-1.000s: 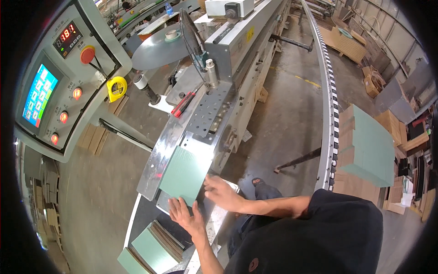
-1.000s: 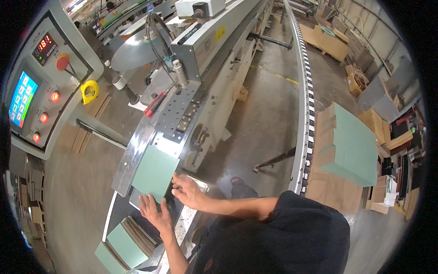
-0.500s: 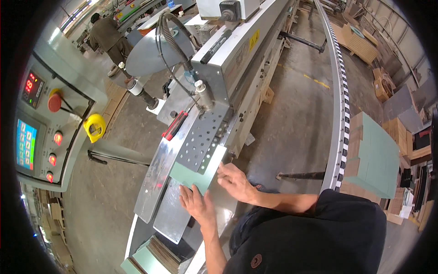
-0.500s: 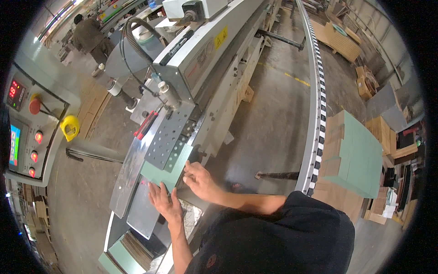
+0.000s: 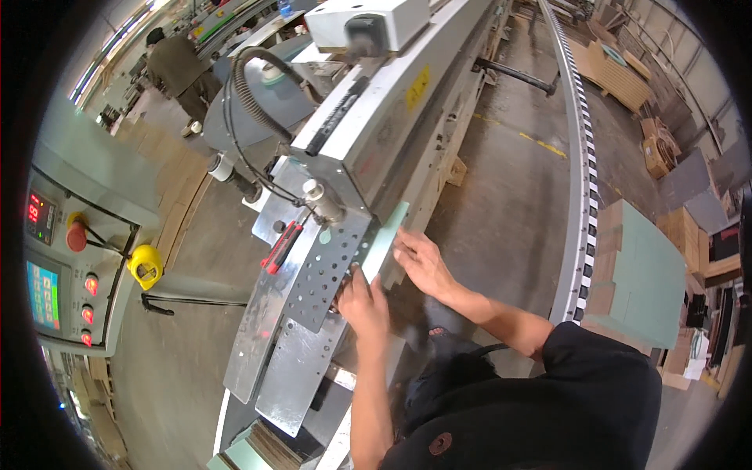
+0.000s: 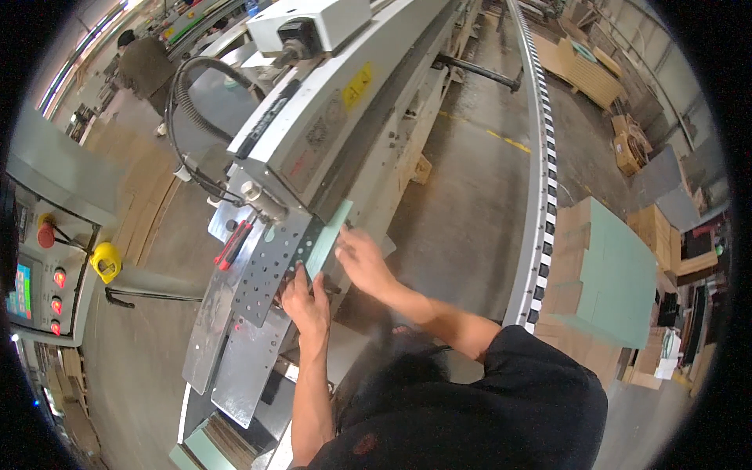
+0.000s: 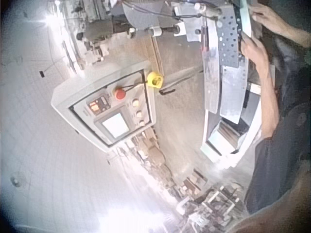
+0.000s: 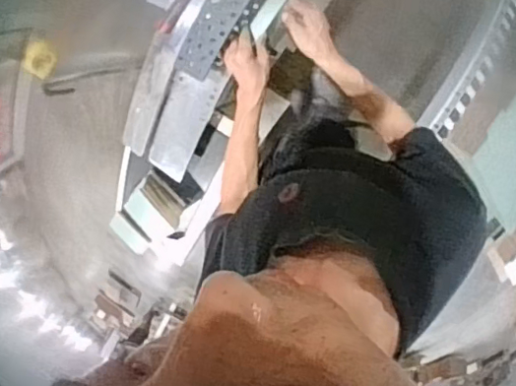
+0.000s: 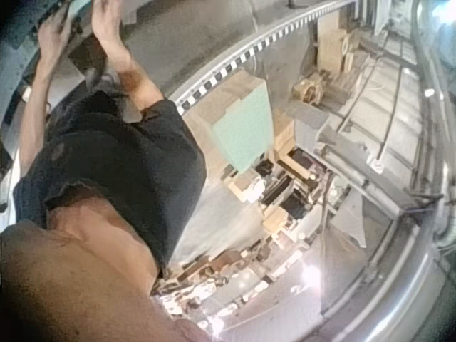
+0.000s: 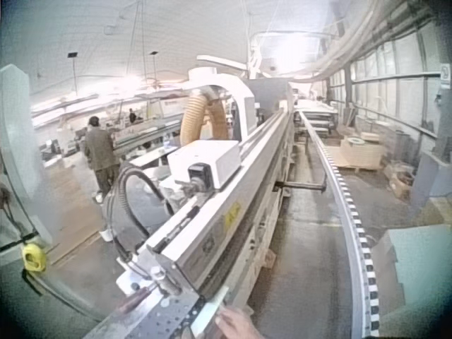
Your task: The person repeatedly places light green rectangular panels onto a machine table, aligns them, and pushes them through a processing mechanism. After processing, the person stacks the panels on a nearby wooden pallet. The person also gathers a stack of processed panels from the pallet and returns them to the machine table to continue the cycle.
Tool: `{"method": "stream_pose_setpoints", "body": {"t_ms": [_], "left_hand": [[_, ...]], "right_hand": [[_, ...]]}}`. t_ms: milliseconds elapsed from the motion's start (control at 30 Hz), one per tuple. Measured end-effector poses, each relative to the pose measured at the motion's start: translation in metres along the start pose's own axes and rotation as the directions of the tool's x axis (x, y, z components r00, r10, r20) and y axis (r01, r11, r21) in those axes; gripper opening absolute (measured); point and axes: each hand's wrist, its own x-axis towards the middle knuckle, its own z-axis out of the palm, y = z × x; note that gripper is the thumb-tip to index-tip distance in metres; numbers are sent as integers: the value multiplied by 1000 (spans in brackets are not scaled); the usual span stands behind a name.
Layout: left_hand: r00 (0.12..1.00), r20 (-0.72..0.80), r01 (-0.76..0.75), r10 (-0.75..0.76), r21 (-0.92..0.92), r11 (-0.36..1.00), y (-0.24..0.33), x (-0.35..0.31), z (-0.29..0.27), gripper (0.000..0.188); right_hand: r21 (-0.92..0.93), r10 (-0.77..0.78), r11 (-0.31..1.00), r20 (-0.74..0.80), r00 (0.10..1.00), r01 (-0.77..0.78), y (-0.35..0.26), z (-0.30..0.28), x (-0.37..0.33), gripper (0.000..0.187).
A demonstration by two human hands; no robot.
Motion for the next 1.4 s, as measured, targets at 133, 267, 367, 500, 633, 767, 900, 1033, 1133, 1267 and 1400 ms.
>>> {"method": "stream_pose_setpoints", "body": {"t_ms": [133,267,367,500,633,767,900,1033,1133,1267,1400], "left_hand": [[996,83,45,-38,-83,995,21,22,11,38],[977,82,-178,196,-190,966,24,-17,-36,39],[992,98,-42,76,-316,948,25,-91,-94,33],[927,21,363,-374,-299,882,6,-187,-170,22],[522,-187,742,-832,-382,552,-24,-283,-232,22],[228,-533,642,-814,-547,538,-53,-320,-291,32],[-9,-565,523,-825,-706,478,-100,-339,-323,34],[-6,-462,518,-887,-760,393,-138,-352,-341,31],[-26,-395,528,-918,-785,323,-155,-368,-351,31],[55,-277,419,-959,-866,274,-164,-378,-363,30],[257,-320,484,-912,-774,408,-123,-357,-370,27]], "right_hand": [[-72,33,997,-4,999,-33,-5,-19,25,50],[-145,-119,983,-56,991,110,-34,-10,-8,49],[-78,-159,983,119,980,169,-71,26,-64,39],[0,-154,982,579,800,189,-96,99,-141,39],[70,-196,966,824,532,248,-107,197,-199,44],[227,-382,879,862,334,419,-105,302,-235,55],[228,-451,782,849,274,580,-97,392,-257,58],[158,-418,721,876,242,674,-90,404,-279,52],[169,-449,736,847,285,656,-89,378,-299,49],[74,-158,982,832,532,176,-86,353,-311,49],[77,244,835,835,492,-545,-88,320,-302,52]]}}
